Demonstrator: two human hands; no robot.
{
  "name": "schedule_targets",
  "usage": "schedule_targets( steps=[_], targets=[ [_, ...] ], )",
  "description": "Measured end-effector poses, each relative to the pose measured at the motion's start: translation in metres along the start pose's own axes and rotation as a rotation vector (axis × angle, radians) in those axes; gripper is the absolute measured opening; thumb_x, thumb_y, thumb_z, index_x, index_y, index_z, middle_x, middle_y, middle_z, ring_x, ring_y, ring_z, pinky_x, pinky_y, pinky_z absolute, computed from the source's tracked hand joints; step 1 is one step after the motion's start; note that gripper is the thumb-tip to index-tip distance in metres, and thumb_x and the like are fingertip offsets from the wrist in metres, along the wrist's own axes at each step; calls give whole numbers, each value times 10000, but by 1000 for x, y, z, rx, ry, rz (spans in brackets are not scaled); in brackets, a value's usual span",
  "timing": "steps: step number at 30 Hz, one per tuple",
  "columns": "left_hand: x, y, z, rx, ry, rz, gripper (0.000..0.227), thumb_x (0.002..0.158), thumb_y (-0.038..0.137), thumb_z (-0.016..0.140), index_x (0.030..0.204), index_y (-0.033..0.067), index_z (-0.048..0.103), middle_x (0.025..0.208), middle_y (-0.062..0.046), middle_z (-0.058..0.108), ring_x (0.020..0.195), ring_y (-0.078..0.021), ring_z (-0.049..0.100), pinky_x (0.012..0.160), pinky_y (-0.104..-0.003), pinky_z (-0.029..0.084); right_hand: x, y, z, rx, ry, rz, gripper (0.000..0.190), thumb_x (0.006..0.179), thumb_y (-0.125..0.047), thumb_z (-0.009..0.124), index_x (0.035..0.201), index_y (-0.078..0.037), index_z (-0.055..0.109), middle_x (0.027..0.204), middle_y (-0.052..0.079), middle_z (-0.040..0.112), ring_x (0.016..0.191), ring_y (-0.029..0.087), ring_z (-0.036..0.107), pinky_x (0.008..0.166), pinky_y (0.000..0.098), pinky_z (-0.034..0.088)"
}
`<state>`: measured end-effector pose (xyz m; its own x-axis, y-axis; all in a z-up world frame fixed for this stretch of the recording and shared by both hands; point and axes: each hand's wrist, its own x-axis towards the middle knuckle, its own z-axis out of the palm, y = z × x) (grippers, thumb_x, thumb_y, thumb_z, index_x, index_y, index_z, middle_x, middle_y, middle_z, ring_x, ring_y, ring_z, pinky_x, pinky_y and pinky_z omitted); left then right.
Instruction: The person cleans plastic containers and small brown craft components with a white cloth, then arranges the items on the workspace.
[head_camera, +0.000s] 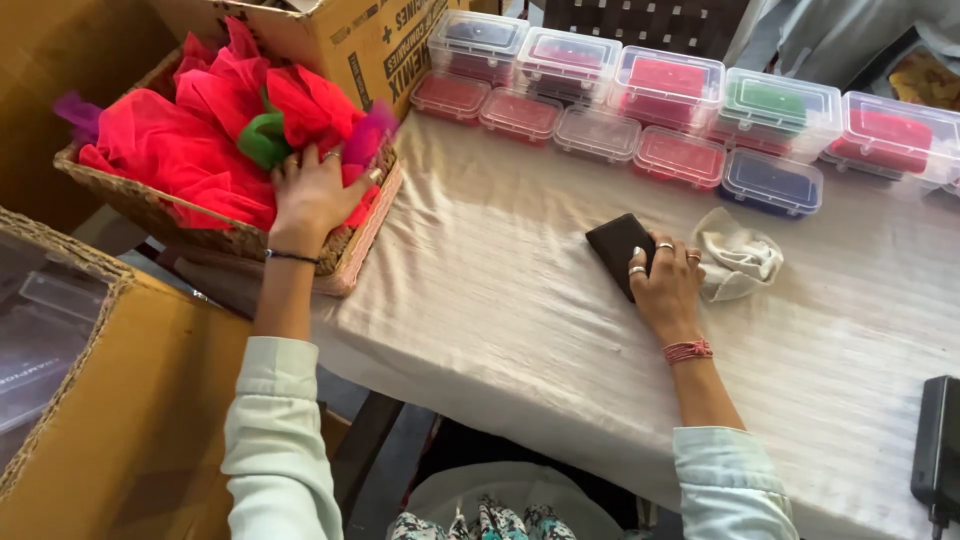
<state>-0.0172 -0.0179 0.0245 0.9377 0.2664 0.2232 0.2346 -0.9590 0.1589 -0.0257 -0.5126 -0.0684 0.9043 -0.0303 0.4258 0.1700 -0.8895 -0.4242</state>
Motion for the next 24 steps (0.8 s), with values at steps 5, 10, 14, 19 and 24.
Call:
schedule_targets(
  steps=[5,10,14,19,24],
  targets=[
    [-15,9,-119,-4,-171,11,846,894,773,515,1487,172,459,1487,-181,449,1349,-402,411,1080,-591,361,2,18,11,-55,33,-84,434,989,-304,577,1322,-33,640,1266,227,636,1193,451,529,994,591,417],
    [-50,-51,-233,142,-38,28,780,1011,781,532,1173,41,719,1052,-269,705,902,-442,697,779,-579,551,3,54,36,-77,103,-307,380,1064,-296,571,1289,-1,655,1195,237,666,1130,451,596,1013,556,462],
    [-97,-138,-267,205,-115,-171,713,966,723,547,1209,77,729,1118,-236,714,968,-425,690,838,-565,544,13,96,70,-190,148,-352,325,1088,-283,552,1189,11,648,1217,232,688,1124,401,615,1075,504,464],
    [-146,-242,-253,231,-198,-304,653,909,649,566,1255,124,742,1202,-193,727,1051,-402,683,913,-548,535,3,64,46,-124,99,-297,363,1022,-231,538,1272,4,657,1175,292,684,1148,449,636,1091,542,482],
    [-221,-324,-157,268,-534,-707,1031,836,874,465,1578,161,401,1620,-139,414,1494,-371,394,1224,-526,353,-9,-1,-2,118,-68,-100,381,1151,-218,542,1362,98,576,1110,391,672,1056,535,661,934,538,532]
  ],
)
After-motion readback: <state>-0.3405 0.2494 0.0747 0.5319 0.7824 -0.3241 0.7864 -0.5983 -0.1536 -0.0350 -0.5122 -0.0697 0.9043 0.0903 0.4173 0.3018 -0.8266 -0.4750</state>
